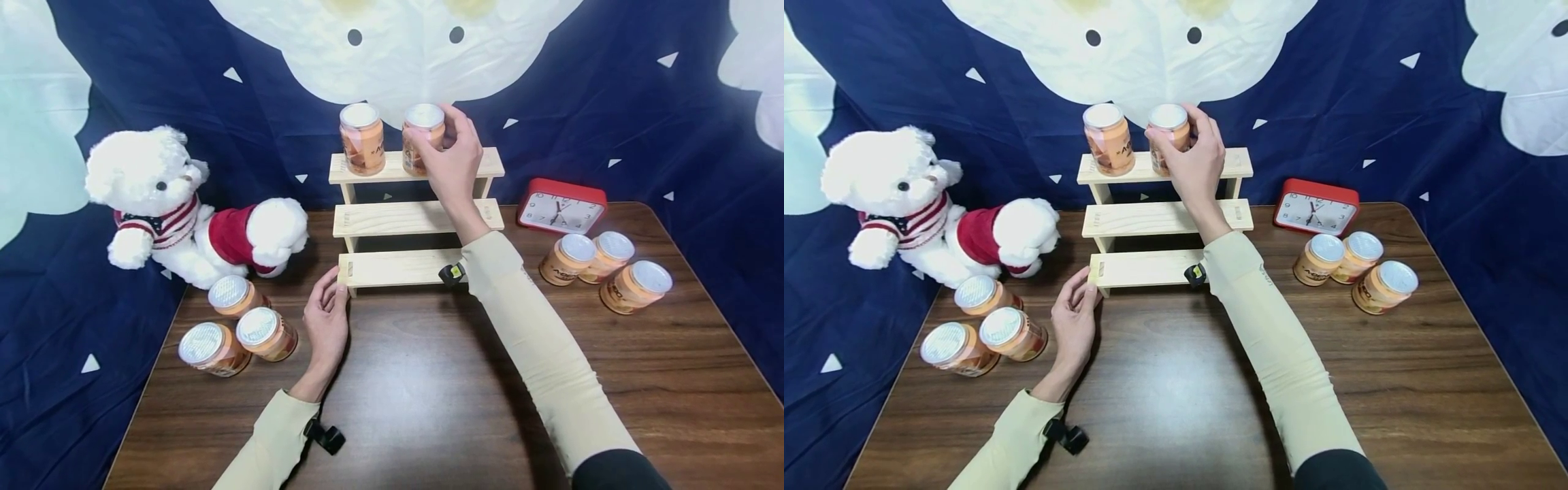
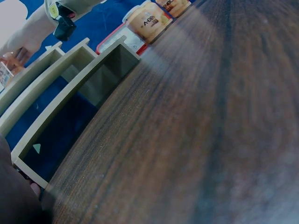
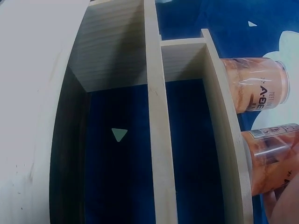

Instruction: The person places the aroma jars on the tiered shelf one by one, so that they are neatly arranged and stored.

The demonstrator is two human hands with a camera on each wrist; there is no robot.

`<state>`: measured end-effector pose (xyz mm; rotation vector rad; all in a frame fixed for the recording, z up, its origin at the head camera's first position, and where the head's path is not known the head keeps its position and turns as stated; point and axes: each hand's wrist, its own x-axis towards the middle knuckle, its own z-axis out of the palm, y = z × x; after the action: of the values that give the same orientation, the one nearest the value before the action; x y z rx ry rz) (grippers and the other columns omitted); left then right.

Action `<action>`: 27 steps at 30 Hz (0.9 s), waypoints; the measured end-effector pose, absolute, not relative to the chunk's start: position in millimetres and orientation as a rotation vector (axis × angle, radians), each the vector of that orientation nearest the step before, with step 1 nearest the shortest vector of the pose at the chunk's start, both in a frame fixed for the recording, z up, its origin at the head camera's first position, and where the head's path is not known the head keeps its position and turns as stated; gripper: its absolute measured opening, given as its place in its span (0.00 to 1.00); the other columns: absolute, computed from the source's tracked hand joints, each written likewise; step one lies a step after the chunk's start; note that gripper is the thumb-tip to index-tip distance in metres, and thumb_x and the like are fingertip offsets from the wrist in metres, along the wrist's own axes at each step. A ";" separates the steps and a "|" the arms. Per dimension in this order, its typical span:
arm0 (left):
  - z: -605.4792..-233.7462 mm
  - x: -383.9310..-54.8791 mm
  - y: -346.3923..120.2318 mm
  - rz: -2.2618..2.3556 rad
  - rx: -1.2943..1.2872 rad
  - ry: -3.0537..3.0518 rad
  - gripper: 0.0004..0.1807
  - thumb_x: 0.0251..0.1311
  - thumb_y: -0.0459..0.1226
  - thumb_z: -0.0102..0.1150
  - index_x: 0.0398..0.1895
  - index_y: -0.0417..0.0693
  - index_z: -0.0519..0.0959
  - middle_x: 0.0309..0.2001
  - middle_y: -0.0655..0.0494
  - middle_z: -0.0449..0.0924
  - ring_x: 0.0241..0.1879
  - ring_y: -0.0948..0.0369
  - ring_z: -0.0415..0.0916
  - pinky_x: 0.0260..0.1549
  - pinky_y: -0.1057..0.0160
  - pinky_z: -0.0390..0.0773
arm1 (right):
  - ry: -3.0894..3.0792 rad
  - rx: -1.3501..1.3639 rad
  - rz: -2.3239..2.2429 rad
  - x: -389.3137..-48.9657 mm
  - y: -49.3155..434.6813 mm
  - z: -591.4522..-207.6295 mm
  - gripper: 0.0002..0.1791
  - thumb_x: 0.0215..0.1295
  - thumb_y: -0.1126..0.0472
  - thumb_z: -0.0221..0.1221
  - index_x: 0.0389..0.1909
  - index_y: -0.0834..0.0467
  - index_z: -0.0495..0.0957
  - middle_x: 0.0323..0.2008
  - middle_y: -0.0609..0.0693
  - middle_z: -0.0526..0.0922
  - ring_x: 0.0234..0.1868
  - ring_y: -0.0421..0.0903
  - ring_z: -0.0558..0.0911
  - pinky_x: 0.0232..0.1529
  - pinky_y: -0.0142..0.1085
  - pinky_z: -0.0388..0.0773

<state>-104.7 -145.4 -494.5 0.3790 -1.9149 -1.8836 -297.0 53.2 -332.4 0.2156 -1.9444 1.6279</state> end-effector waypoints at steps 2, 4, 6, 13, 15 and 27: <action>-494.2 -104.5 -145.1 -1.886 0.379 -1.912 0.20 0.80 0.29 0.62 0.71 0.41 0.83 0.57 0.36 0.89 0.50 0.72 0.85 0.54 0.76 0.81 | -1.952 0.206 1.622 -296.7 52.9 -331.7 0.36 0.61 0.52 0.83 0.69 0.57 0.83 0.58 0.54 0.85 0.53 0.42 0.84 0.54 0.28 0.82; -493.9 -104.5 -144.8 -1.888 0.378 -1.910 0.20 0.80 0.28 0.62 0.71 0.41 0.83 0.57 0.36 0.89 0.50 0.72 0.85 0.54 0.76 0.81 | -1.956 0.203 1.618 -296.5 52.6 -331.1 0.36 0.61 0.52 0.83 0.69 0.57 0.83 0.58 0.54 0.84 0.54 0.42 0.85 0.55 0.28 0.82; -493.9 -104.9 -144.8 -1.889 0.375 -1.909 0.20 0.80 0.28 0.61 0.71 0.41 0.83 0.57 0.36 0.89 0.50 0.72 0.84 0.55 0.76 0.81 | -1.958 0.203 1.611 -296.5 52.4 -330.5 0.36 0.61 0.52 0.83 0.68 0.57 0.84 0.58 0.54 0.84 0.54 0.42 0.84 0.55 0.28 0.82; -494.0 -105.4 -144.6 -1.886 0.383 -1.914 0.20 0.80 0.28 0.61 0.71 0.41 0.83 0.57 0.37 0.89 0.50 0.72 0.85 0.54 0.76 0.81 | -1.954 0.214 1.585 -296.5 53.0 -329.0 0.35 0.62 0.53 0.82 0.67 0.58 0.84 0.56 0.54 0.86 0.54 0.41 0.82 0.54 0.28 0.80; -494.3 -105.5 -144.8 -1.886 0.383 -1.914 0.20 0.80 0.28 0.61 0.71 0.41 0.83 0.58 0.37 0.89 0.51 0.72 0.85 0.55 0.76 0.81 | -1.957 0.214 1.585 -295.9 53.1 -328.8 0.35 0.62 0.52 0.82 0.68 0.58 0.84 0.57 0.55 0.85 0.54 0.42 0.83 0.54 0.28 0.81; -492.8 -104.4 -144.2 -1.881 0.375 -1.912 0.19 0.80 0.28 0.61 0.70 0.40 0.83 0.57 0.36 0.89 0.50 0.72 0.85 0.54 0.76 0.81 | -2.027 0.162 1.621 -294.0 53.9 -325.4 0.37 0.62 0.50 0.82 0.71 0.56 0.83 0.60 0.54 0.85 0.56 0.43 0.84 0.57 0.28 0.81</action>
<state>-104.4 -144.2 -492.8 0.3751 -1.9119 -1.8814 -294.0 53.9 -325.4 0.1623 -2.0271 1.6206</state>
